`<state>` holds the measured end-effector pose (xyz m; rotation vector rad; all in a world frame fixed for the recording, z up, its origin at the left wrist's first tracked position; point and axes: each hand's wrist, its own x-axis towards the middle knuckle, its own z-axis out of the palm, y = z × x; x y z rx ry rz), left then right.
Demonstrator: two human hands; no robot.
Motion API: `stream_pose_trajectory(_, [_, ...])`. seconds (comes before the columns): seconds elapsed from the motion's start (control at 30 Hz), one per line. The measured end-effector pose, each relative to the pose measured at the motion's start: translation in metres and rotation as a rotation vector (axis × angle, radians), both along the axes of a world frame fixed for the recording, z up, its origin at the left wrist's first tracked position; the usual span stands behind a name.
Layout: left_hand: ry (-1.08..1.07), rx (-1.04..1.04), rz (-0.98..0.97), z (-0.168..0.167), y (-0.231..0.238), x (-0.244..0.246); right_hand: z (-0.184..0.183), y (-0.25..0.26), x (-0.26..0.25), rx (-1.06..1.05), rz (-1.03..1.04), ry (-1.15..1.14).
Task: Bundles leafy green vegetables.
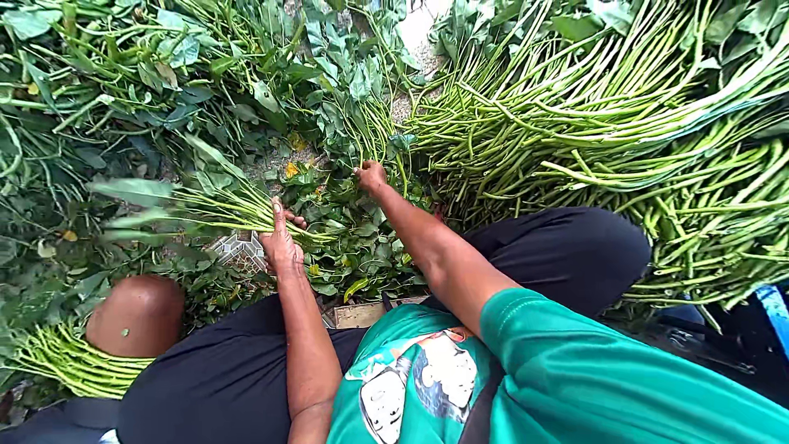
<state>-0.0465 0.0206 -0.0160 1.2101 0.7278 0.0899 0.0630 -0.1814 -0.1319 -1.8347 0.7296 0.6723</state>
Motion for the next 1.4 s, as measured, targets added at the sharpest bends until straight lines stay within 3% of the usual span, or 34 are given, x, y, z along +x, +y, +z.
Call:
stream_pose_trajectory(0.13, [0.073, -0.125, -0.185, 0.006, -0.002, -0.002, 0.040, 0.007, -0.017, -0.145, 0.475, -0.267])
stream_pose_trajectory(0.3, [0.201, -0.087, -0.113, -0.010, -0.004, 0.002, 0.073, 0.028, -0.093, -0.109, 0.727, -0.609])
stream_pose_trajectory(0.43, [0.255, -0.055, -0.151, -0.016, -0.006, 0.000, 0.075, 0.039, -0.117, -0.125, 0.865, -0.791])
stream_pose_trajectory(0.53, [0.232, -0.059, -0.138, -0.012, -0.004, 0.000, 0.081, 0.041, -0.119, -0.134, 0.907, -0.796])
stream_pose_trajectory(0.67, [0.122, -0.044, 0.055, -0.007, 0.007, 0.003, 0.101, 0.025, -0.156, -0.146, 0.922, -0.782])
stream_pose_trajectory(0.83, [0.163, -0.004, 0.101, -0.008, 0.002, 0.002, 0.129, 0.001, -0.174, -0.049, 1.076, -0.533])
stream_pose_trajectory(0.93, [0.103, -0.031, 0.166, -0.003, 0.008, 0.005, 0.142, -0.010, -0.183, 0.016, 1.094, -0.767])
stream_pose_trajectory(1.03, [0.088, -0.014, 0.200, -0.002, 0.023, 0.004, 0.146, -0.015, -0.194, 0.033, 1.114, -0.846])
stream_pose_trajectory(1.13, [0.058, 0.092, 0.086, -0.003, 0.017, 0.005, 0.148, -0.023, -0.163, -0.153, 1.217, -0.448])
stream_pose_trajectory(1.17, [0.052, 0.134, 0.010, -0.005, 0.014, 0.004, 0.146, -0.023, -0.148, -0.209, 1.224, -0.304])
stream_pose_trajectory(1.23, [0.062, 0.197, -0.093, -0.003, 0.006, 0.002, 0.139, -0.019, -0.118, -0.217, 1.140, -0.266])
stream_pose_trajectory(1.33, [0.040, 0.232, -0.216, -0.002, -0.010, 0.002, 0.121, 0.007, -0.078, 0.055, 0.792, -0.355])
stream_pose_trajectory(1.4, [0.041, 0.256, -0.268, -0.001, -0.022, 0.002, 0.118, 0.029, -0.064, 0.307, 0.467, -0.269])
